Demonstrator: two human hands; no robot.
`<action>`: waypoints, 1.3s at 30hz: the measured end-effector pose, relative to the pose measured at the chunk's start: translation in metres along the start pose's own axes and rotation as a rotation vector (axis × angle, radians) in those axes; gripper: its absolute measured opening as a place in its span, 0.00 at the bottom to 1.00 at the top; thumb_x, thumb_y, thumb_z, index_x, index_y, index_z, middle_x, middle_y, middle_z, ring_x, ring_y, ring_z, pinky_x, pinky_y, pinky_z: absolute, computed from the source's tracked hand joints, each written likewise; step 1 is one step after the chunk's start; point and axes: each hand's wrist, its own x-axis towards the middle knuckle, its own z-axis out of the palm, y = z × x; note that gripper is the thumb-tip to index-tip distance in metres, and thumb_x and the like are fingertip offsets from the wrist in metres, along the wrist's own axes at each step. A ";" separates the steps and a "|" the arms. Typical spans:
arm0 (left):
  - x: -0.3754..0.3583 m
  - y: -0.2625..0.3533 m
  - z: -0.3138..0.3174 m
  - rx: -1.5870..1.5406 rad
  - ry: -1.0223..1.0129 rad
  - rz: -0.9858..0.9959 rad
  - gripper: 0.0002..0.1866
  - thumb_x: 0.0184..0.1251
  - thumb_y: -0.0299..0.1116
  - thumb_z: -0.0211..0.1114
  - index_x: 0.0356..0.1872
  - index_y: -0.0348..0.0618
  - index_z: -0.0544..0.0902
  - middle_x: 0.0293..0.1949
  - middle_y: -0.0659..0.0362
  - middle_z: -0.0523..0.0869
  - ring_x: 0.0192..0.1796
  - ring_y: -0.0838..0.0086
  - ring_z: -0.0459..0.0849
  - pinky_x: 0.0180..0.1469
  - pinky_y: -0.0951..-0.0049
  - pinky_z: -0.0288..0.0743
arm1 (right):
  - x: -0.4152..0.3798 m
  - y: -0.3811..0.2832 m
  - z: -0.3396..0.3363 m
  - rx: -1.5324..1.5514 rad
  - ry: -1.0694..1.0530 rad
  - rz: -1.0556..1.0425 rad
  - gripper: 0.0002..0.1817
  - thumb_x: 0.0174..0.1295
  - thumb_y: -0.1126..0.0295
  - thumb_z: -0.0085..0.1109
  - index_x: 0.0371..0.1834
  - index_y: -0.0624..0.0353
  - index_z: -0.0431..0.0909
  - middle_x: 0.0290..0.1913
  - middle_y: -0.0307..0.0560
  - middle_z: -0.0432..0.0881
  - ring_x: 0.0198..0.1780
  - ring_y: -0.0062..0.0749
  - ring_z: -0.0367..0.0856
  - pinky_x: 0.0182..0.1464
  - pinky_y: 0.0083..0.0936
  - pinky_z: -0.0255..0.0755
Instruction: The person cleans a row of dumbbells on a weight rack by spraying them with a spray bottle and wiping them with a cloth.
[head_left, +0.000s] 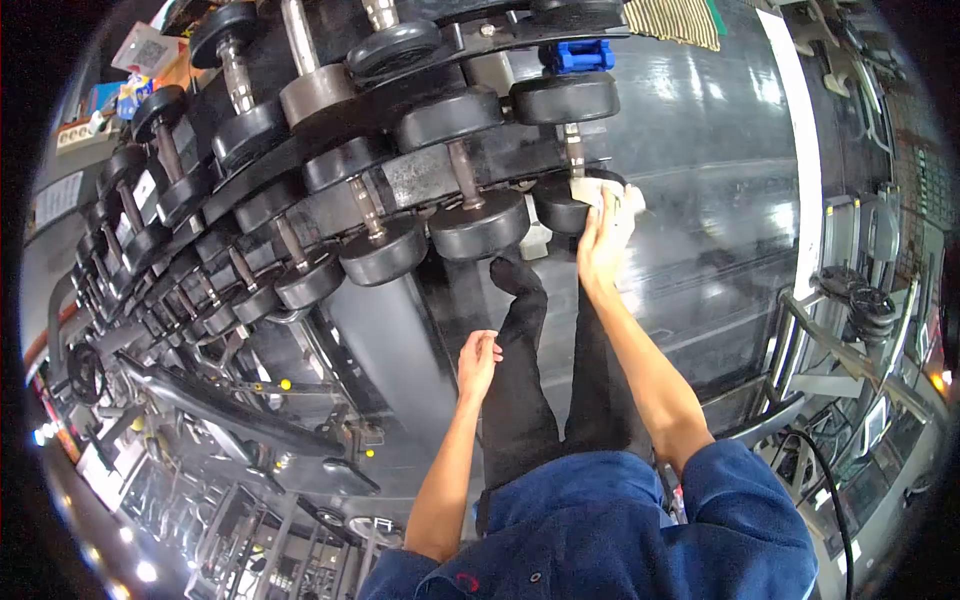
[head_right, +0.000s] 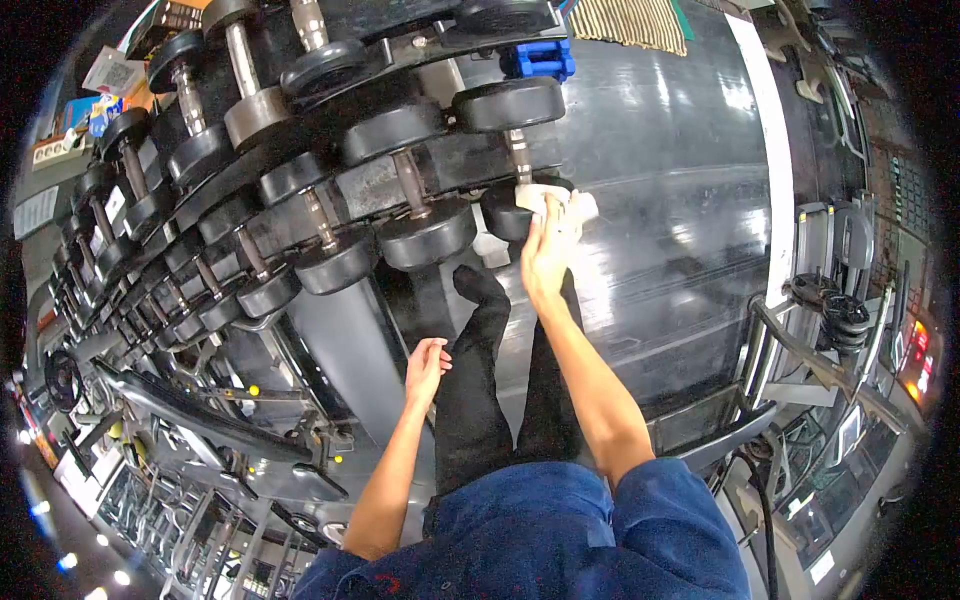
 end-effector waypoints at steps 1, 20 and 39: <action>-0.003 -0.006 0.004 -0.017 -0.018 -0.005 0.16 0.94 0.42 0.56 0.59 0.44 0.88 0.38 0.62 0.89 0.38 0.77 0.88 0.43 0.73 0.81 | -0.002 -0.010 0.002 -0.004 0.021 -0.024 0.25 0.83 0.70 0.60 0.81 0.61 0.76 0.85 0.72 0.67 0.88 0.69 0.60 0.88 0.57 0.52; -0.037 -0.006 0.045 0.019 0.014 -0.113 0.14 0.93 0.40 0.58 0.58 0.42 0.88 0.37 0.61 0.89 0.37 0.78 0.88 0.40 0.73 0.80 | 0.023 0.021 -0.009 -0.386 -0.500 -1.280 0.27 0.69 0.59 0.59 0.65 0.62 0.88 0.76 0.54 0.80 0.85 0.45 0.68 0.91 0.49 0.53; 0.022 0.175 0.206 0.079 -0.026 0.230 0.15 0.90 0.41 0.63 0.56 0.38 0.87 0.37 0.59 0.91 0.36 0.76 0.90 0.41 0.71 0.86 | 0.111 0.321 -0.231 0.014 -0.434 0.736 0.28 0.83 0.50 0.59 0.60 0.70 0.87 0.52 0.64 0.94 0.55 0.59 0.94 0.61 0.48 0.84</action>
